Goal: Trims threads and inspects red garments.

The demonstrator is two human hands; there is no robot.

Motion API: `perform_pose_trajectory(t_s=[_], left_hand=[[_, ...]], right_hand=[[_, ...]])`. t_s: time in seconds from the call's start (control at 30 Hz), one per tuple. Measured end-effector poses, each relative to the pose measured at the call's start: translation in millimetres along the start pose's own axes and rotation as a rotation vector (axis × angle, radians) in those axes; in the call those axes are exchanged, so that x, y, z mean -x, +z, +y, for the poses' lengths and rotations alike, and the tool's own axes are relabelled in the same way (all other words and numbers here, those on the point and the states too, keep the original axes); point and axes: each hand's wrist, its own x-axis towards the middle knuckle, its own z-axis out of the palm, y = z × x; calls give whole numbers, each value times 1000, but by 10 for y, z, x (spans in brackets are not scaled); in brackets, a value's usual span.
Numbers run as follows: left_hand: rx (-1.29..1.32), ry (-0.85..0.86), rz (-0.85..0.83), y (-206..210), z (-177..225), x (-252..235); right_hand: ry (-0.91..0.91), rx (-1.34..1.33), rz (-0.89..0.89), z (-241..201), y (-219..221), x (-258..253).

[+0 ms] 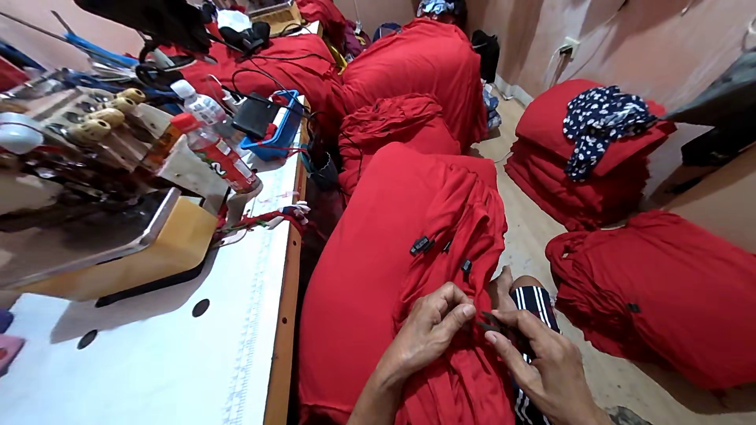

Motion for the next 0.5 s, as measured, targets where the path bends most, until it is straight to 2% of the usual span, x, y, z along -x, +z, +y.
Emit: perform_pose_trajectory(t_s=[0.5], left_hand=[[-65, 42, -48, -16, -17, 3]], right_hand=[[-55, 141, 52, -29, 42, -17]])
